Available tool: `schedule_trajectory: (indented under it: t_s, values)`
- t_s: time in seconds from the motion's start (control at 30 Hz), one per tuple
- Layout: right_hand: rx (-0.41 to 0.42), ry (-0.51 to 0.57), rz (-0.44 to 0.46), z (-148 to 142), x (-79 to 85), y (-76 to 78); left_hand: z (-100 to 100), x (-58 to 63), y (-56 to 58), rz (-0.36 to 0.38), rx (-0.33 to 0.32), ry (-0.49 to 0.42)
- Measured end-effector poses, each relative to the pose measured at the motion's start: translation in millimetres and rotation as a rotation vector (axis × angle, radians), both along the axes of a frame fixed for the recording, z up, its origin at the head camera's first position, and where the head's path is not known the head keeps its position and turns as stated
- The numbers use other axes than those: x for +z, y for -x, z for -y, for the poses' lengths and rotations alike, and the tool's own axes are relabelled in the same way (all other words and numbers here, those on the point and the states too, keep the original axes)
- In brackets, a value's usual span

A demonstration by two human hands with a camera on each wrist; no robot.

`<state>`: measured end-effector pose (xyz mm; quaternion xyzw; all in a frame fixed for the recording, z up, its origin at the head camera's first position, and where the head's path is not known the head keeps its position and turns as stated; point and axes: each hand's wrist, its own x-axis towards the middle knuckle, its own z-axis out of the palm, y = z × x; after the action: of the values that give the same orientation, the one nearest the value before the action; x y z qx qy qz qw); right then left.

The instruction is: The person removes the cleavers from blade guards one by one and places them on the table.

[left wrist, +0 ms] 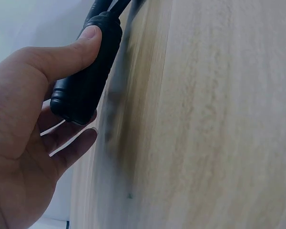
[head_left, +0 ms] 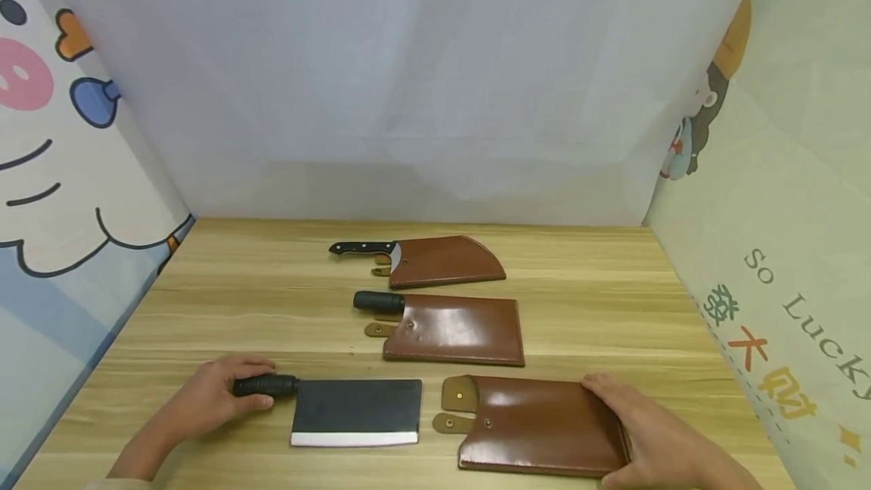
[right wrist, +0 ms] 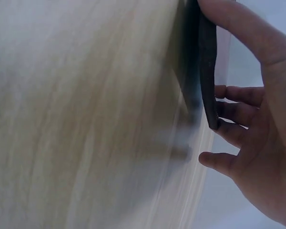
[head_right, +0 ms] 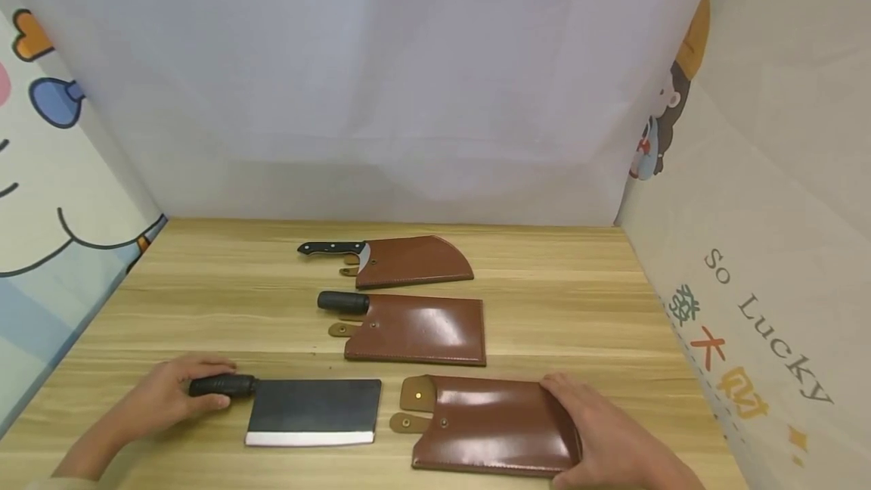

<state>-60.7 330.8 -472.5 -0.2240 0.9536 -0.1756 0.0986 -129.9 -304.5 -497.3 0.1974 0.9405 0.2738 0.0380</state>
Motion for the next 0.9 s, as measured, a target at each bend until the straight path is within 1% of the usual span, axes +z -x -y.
schedule_trajectory:
  t_s: [0.1,0.2,0.3,0.4,0.47,0.6,0.73,0.9]
  values:
    - [0.012,0.001,0.025,0,-2.5,2.4,0,-2.0,0.9,-0.041,-0.018,0.006]
    - [0.034,-0.002,0.046,-1,-3.6,5.4,1,-2.3,1.8,-0.051,-0.036,0.03]
    - [0.06,0.007,0.061,-2,-2.3,8.2,0,1.4,3.8,-0.026,-0.043,0.05]
    - [0.068,0.013,0.058,-2,0.7,12.3,-2,8.2,7.4,0.014,-0.017,0.047]
    - [0.069,0.009,0.028,-1,3.8,15.5,-5,14.1,10.9,0.037,0.005,0.041]
    - [0.081,0.017,-0.032,2,13.3,24.6,-13,23.8,19.6,0.033,0.03,0.032]
    - [0.09,0.024,-0.078,9,25.1,35.6,-25,31.0,28.1,0.013,0.024,0.043]
    - [0.103,0.005,-0.171,19,36.8,52.3,-41,39.4,41.7,-0.036,0.009,0.085]
